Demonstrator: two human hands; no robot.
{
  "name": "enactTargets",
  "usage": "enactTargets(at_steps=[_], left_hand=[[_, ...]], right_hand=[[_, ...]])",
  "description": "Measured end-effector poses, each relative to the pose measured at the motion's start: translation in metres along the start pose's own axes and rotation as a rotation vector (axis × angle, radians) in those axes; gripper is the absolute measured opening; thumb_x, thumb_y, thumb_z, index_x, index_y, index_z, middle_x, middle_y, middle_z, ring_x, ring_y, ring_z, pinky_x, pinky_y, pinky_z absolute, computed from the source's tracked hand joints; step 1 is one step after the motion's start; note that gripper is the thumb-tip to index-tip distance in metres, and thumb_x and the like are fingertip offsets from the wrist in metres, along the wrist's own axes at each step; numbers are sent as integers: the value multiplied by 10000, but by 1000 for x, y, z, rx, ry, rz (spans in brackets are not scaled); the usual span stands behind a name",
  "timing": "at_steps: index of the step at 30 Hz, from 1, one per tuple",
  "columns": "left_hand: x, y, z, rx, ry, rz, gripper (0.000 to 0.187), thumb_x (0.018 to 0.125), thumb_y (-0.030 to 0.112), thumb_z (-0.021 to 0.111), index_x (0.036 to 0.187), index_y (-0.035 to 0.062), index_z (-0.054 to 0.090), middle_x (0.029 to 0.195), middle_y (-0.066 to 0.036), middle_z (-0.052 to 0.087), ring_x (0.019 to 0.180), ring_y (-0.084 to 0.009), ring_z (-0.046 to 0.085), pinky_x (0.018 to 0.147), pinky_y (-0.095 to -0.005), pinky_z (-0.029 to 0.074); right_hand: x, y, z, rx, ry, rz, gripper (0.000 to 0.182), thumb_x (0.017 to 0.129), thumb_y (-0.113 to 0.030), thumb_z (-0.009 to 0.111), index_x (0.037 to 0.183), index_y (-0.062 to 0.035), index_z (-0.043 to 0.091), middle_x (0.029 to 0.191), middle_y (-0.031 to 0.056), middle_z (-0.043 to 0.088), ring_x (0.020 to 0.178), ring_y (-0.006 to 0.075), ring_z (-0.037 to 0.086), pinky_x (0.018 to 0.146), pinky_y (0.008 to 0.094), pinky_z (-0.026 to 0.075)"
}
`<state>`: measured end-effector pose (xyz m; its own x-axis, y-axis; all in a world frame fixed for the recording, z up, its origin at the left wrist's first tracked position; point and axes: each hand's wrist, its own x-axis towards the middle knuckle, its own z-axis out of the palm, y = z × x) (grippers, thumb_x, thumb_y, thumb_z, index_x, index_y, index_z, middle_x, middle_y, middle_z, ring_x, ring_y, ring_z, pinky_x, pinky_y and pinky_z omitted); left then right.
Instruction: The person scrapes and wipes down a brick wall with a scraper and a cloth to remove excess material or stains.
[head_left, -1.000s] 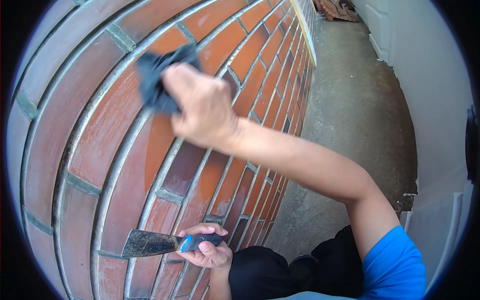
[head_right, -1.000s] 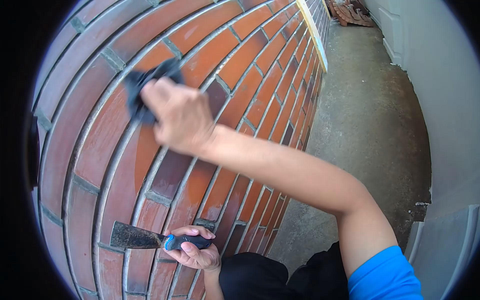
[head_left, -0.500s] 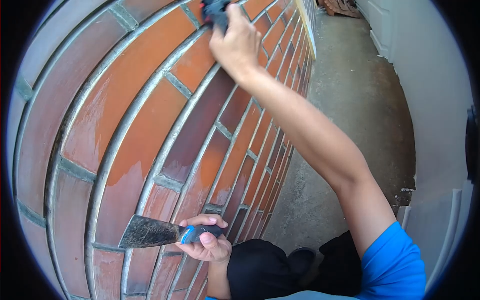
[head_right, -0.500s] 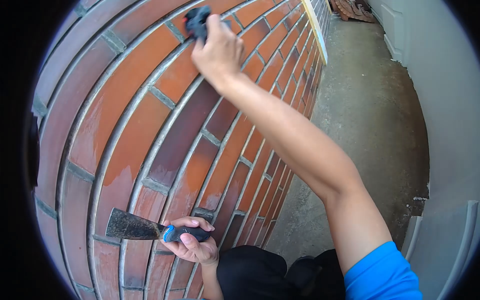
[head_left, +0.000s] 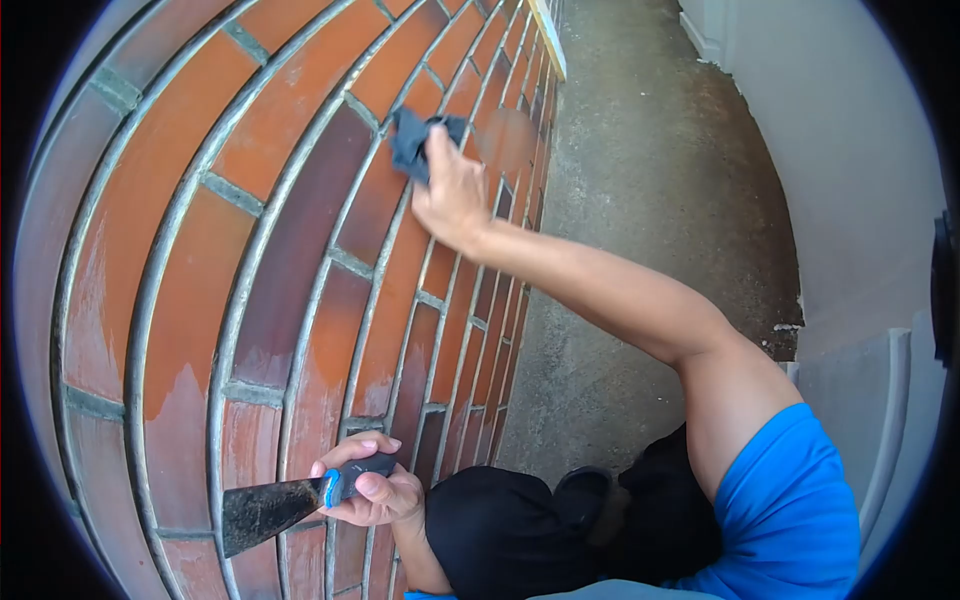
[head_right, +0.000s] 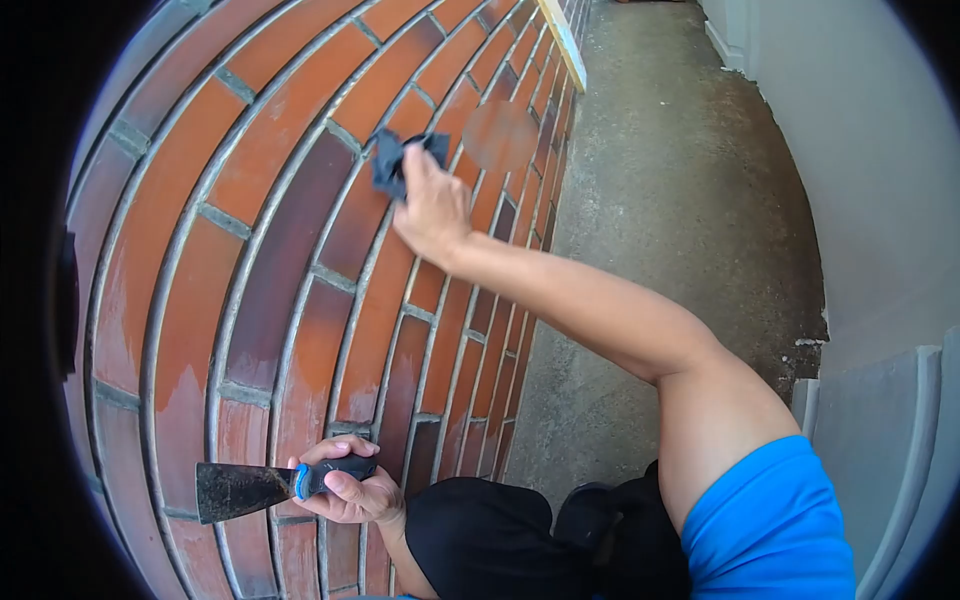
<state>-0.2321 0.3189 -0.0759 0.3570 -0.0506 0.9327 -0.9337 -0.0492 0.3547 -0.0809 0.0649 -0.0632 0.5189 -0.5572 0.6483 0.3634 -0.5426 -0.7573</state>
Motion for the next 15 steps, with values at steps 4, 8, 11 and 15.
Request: enactTargets(at_steps=[4, 8, 11, 15], left_hand=[[1, -4, 2, 16, 16, 56, 490, 1008, 222, 485, 1404, 46, 257, 919, -169, 543, 565, -208, 491, 454, -283, 436], [2, -4, -3, 134, -16, 119, 451, 1008, 191, 480, 1372, 21, 274, 912, -180, 550, 556, -198, 459, 464, -283, 414], [4, 2, -2, 130, -32, 90, 435, 1007, 179, 478, 1359, 13, 285, 888, -191, 563, 546, -200, 465, 470, -283, 415], [5, 5, -7, 170, -109, 15, 296, 1002, 176, 490, 1195, 3, 347, 862, -186, 582, 548, -192, 509, 471, -271, 419]], right_hand=[[-112, -24, -21, 188, -418, -877, 284, 733, -133, 607, 1000, -100, 518, 861, 69, 482, 752, 245, 558, 641, 356, 465], [-164, 65, -39, 7, -1030, -1070, 185, 847, -188, 547, 1022, -133, 527, 932, 76, 566, 894, 252, 623, 786, 392, 478], [-125, 127, -74, -400, -1343, -447, 222, 890, -141, 546, 1104, -125, 488, 1071, 144, 594, 993, 326, 637, 817, 426, 527], [-50, 172, -127, -596, -1007, 86, 290, 855, -141, 585, 1132, -134, 497, 1003, 182, 649, 970, 363, 652, 828, 463, 509]])
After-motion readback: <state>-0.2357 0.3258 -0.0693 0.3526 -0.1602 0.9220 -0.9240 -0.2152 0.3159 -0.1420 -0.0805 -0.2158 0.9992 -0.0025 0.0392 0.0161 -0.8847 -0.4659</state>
